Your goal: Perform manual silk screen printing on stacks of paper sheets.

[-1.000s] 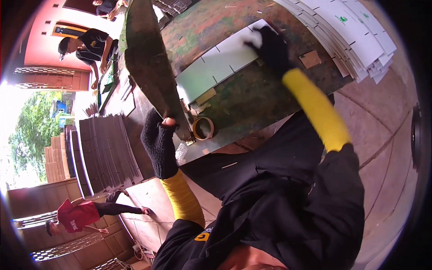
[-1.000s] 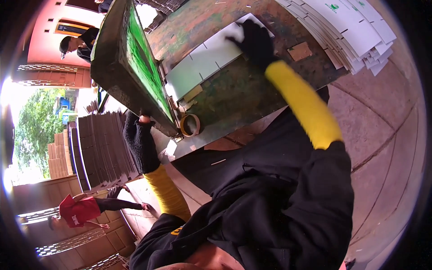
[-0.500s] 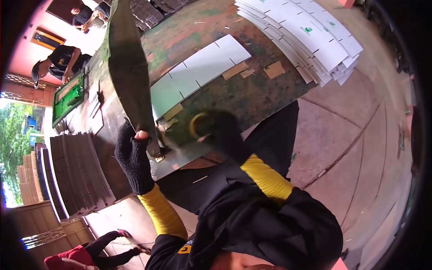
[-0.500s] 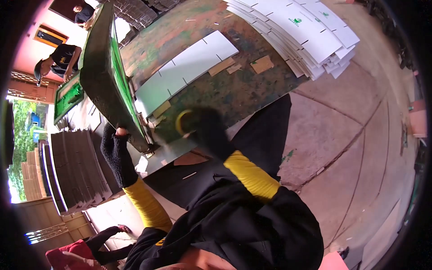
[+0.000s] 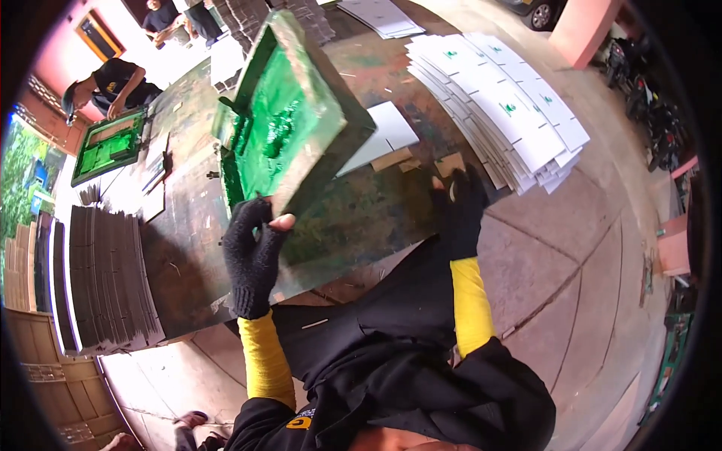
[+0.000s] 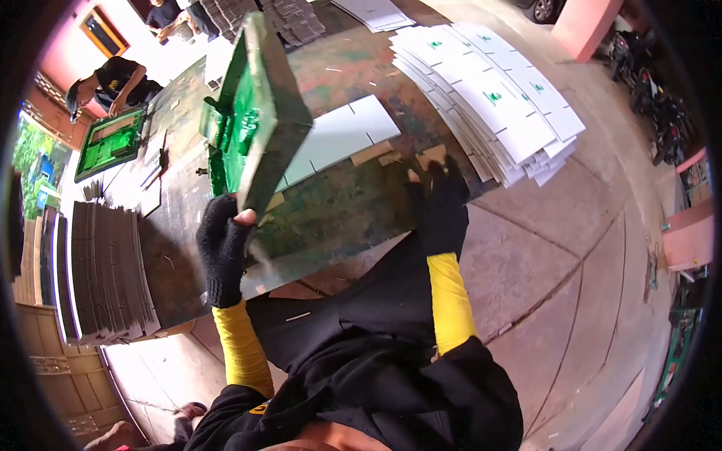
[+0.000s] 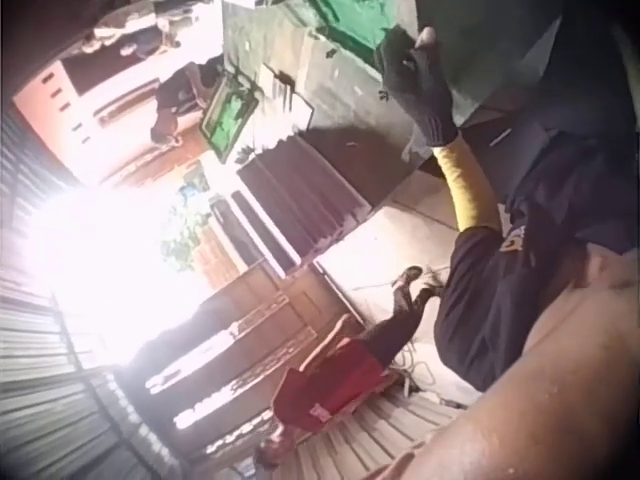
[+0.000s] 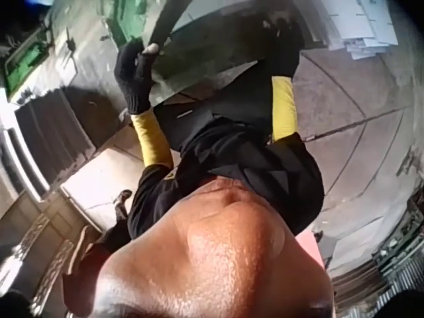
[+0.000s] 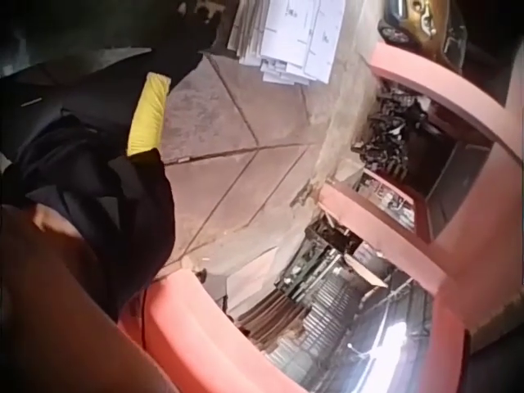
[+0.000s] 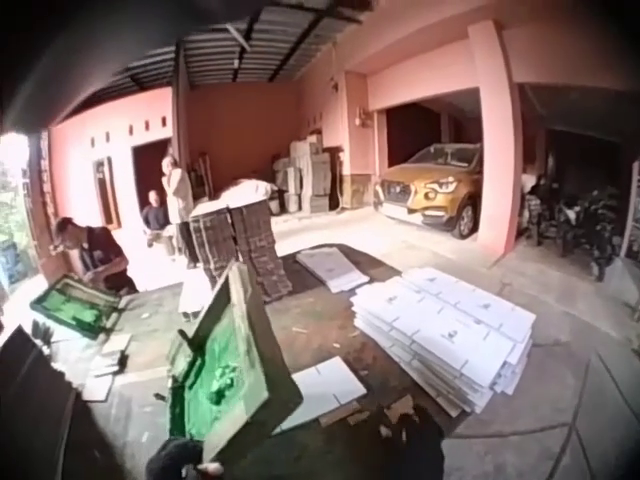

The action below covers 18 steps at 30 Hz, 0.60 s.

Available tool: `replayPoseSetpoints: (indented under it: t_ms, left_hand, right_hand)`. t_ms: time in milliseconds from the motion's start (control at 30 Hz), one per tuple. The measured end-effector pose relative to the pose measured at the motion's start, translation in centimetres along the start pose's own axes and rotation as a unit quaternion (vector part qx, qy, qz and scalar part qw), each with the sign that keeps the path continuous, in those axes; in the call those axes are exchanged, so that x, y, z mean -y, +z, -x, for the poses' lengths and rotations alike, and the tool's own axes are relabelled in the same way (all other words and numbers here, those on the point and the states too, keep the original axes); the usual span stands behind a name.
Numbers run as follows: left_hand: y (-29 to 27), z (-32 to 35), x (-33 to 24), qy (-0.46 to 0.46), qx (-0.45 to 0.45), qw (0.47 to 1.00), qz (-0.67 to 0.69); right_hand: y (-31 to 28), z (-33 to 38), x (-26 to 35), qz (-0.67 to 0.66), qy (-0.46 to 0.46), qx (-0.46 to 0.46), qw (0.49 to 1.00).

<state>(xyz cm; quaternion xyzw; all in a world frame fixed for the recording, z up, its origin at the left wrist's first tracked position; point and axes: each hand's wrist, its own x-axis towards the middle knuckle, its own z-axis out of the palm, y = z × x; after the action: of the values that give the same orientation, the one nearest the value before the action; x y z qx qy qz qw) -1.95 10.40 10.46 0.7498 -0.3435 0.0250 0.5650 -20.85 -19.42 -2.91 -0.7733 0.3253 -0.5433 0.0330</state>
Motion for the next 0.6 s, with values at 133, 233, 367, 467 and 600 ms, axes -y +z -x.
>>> replayPoseSetpoints:
  t_ms: [133,233,367,467,600]
  left_hand:
    - [1.8,-0.4,-1.1,0.000,0.027,1.000,-0.008]
    - [2.7,-0.7,-0.7,0.004,0.087,0.996,-0.024]
    - [4.8,-1.6,1.1,0.067,0.153,0.977,-0.132]
    - [7.3,-1.7,2.0,0.073,0.170,0.967,-0.174]
    - [9.7,-0.9,4.6,0.088,0.226,0.934,-0.263]
  right_hand:
    - [5.9,-4.4,-0.5,0.047,-0.126,0.114,0.984]
    - [9.1,-7.2,-1.3,0.077,-0.152,0.284,0.943]
    - [13.7,-5.4,-7.3,0.022,-0.208,0.317,0.925]
    - [15.6,-4.2,-10.6,-0.012,-0.200,0.313,0.928]
    - [14.6,-5.1,-7.9,0.074,-0.208,0.331,0.918]
